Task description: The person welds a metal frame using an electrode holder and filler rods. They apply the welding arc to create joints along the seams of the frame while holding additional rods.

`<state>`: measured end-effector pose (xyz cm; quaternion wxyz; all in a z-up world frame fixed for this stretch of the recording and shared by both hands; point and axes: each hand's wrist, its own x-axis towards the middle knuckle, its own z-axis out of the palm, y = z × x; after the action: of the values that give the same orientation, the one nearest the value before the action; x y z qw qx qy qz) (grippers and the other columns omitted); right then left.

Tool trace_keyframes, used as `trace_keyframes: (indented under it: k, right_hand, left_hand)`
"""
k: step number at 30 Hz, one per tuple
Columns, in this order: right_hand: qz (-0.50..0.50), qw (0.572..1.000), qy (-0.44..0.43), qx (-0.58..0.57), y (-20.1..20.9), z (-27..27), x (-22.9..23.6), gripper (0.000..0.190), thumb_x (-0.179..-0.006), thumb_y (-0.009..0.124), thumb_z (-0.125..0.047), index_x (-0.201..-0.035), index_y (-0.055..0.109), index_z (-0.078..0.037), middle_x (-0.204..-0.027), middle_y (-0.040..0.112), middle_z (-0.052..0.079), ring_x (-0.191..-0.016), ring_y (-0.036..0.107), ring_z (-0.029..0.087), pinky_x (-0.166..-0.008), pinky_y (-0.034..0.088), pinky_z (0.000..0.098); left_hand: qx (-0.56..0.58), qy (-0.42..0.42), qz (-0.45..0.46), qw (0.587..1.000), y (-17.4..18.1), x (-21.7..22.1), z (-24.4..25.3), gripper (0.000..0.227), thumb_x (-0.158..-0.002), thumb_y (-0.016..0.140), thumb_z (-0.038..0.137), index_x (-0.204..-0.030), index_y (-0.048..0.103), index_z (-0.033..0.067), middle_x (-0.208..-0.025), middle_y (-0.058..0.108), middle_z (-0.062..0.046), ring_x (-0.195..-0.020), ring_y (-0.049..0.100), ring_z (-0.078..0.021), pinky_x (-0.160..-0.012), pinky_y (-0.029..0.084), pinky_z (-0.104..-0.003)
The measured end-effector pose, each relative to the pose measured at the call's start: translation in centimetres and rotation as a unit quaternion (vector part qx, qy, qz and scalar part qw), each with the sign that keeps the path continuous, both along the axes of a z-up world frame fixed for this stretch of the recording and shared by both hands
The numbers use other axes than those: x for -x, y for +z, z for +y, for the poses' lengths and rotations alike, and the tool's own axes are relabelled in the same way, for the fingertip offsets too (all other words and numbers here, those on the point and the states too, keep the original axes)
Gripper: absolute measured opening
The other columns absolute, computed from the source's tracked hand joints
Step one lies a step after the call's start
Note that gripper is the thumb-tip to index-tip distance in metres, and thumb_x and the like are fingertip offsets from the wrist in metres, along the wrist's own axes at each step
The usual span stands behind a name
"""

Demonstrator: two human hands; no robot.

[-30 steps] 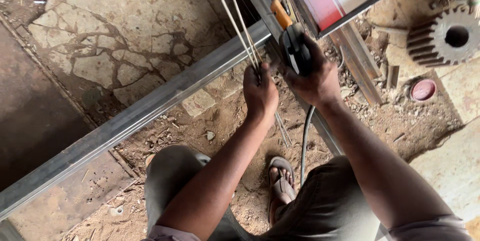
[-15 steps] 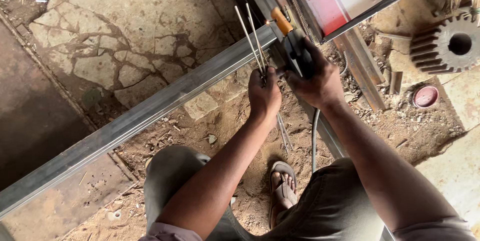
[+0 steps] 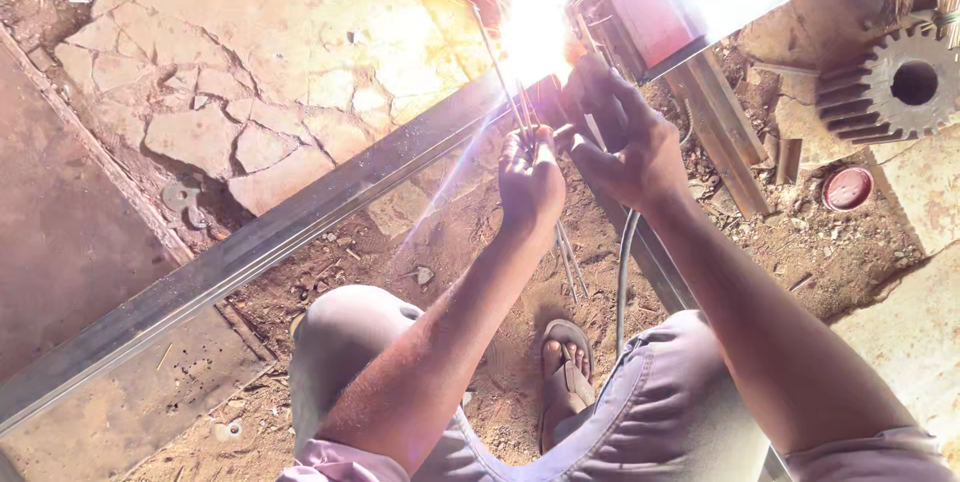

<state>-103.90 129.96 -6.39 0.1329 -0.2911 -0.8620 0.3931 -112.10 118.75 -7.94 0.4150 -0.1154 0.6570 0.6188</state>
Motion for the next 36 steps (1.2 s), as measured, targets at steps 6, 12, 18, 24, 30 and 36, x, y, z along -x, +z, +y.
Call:
trace_keyframes:
  k: [6,12,18,24,30,36]
  right_hand:
    - [-0.057,0.998,-0.005,-0.019,-0.8,0.8,0.0,0.085,-0.078,0.082,-0.025,-0.154,0.046,-0.012,-0.133,0.070,0.015,-0.120,0.068,0.026,-0.104,0.055,0.0370]
    - [-0.004,1.000,0.019,-0.019,-1.4,0.9,-0.3,0.088,-0.079,0.084,-0.027,-0.155,0.043,-0.008,-0.136,0.068,0.019,-0.125,0.067,0.030,-0.105,0.054,0.0392]
    - [-0.007,0.994,0.007,-0.107,-0.8,0.3,-0.1,0.084,-0.084,0.085,-0.035,-0.153,0.045,-0.007,-0.131,0.072,0.017,-0.113,0.073,0.031,-0.097,0.059,0.0373]
    - [-0.021,0.995,-0.005,-0.095,-1.2,0.5,-0.6,0.080,-0.082,0.083,-0.031,-0.151,0.050,-0.008,-0.125,0.073,0.019,-0.113,0.073,0.031,-0.096,0.059,0.0394]
    - [-0.070,0.995,-0.032,-0.060,-1.0,0.4,-0.3,0.081,-0.080,0.081,-0.034,-0.152,0.049,-0.012,-0.122,0.075,0.016,-0.110,0.074,0.028,-0.095,0.059,0.0388]
    - [-0.023,0.999,-0.009,-0.039,-1.3,0.6,-0.3,0.084,-0.078,0.084,-0.031,-0.152,0.048,-0.013,-0.129,0.073,0.014,-0.119,0.072,0.026,-0.102,0.057,0.0385]
  left_hand:
    - [-0.029,0.029,0.007,0.999,-1.1,-0.5,0.2,0.019,-0.106,0.051,0.026,-0.111,0.060,0.0098,-0.102,0.069,-0.007,-0.087,0.060,-0.0160,-0.080,0.048,-0.033]
    - [-0.066,0.043,0.046,0.996,-2.3,-0.8,0.3,0.018,-0.106,0.050,0.025,-0.108,0.060,0.0096,-0.099,0.066,-0.003,-0.090,0.060,-0.0121,-0.082,0.047,-0.030]
    - [-0.061,0.031,0.065,0.996,-2.7,-1.0,0.0,0.018,-0.105,0.053,0.026,-0.106,0.058,0.0096,-0.093,0.061,-0.002,-0.083,0.055,-0.0136,-0.077,0.047,-0.031]
    - [-0.122,0.043,0.115,0.985,-5.7,-1.9,0.3,0.020,-0.108,0.055,0.024,-0.105,0.057,0.0048,-0.089,0.057,-0.004,-0.078,0.049,-0.0141,-0.072,0.043,-0.033]
    - [-0.117,0.043,0.114,0.986,-5.3,-1.9,0.3,0.017,-0.106,0.054,0.024,-0.105,0.058,0.0075,-0.091,0.063,-0.003,-0.082,0.056,-0.0121,-0.076,0.046,-0.032]
    - [-0.099,0.063,0.032,0.993,-4.0,-1.4,0.4,0.016,-0.104,0.055,0.025,-0.108,0.059,0.0104,-0.097,0.068,-0.003,-0.087,0.060,-0.0120,-0.079,0.047,-0.030]
